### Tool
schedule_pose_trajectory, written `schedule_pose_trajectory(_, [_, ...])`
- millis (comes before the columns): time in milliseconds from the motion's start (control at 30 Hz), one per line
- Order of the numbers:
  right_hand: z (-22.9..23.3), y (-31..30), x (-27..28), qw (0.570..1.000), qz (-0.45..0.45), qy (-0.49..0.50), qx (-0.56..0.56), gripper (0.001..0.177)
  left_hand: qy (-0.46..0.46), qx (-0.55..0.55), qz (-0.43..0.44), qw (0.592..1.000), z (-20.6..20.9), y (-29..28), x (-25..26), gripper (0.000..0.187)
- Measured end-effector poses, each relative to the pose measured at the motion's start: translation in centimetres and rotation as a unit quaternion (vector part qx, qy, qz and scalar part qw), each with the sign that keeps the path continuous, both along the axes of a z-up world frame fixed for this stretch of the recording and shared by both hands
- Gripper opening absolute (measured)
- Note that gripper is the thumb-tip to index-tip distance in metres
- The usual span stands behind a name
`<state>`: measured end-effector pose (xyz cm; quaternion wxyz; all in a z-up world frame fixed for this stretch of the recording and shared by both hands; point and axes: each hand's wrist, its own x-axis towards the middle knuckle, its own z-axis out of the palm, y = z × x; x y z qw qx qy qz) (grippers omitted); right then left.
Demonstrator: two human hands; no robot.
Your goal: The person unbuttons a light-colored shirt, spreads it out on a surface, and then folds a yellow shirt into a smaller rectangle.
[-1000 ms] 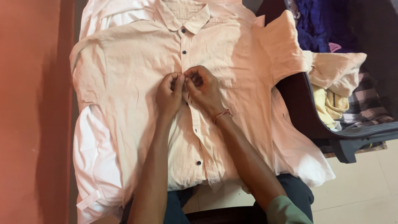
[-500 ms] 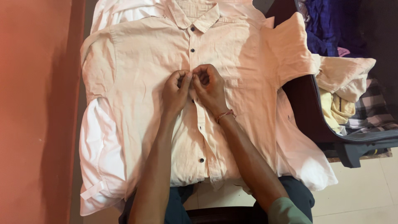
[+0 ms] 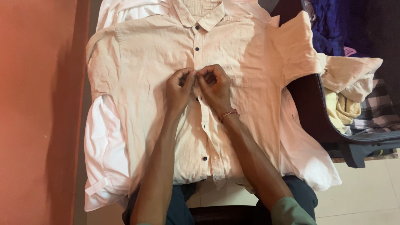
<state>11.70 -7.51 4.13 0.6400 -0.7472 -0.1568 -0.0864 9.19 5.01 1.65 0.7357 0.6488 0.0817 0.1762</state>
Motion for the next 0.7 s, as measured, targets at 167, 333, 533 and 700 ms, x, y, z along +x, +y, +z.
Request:
schedule_pose_trajectory(167, [-0.1,-0.3,0.2,1.000,0.013,-0.001,-0.009,0.016,0.001,-0.079,-0.022,0.997,1.2,-0.2,-0.5,0.016])
schedule_pose_trajectory(333, [-0.4,-0.5,0.2,1.000,0.027,-0.013,-0.008,0.020,-0.070,-0.006,-0.002,0.998,0.7,0.0,-0.6,0.014])
schedule_pose_trajectory(533, [0.0,-0.4,0.1,0.999,0.013,-0.018,-0.046,0.023,0.020,-0.060,-0.014,0.998,1.4,-0.3,-1.0,0.015])
schedule_pose_trajectory(700, [0.2,-0.3,0.1,0.998,0.004,-0.034,-0.057,0.027,0.005,0.050,0.016,0.999,1.5,-0.4,-1.2,0.014])
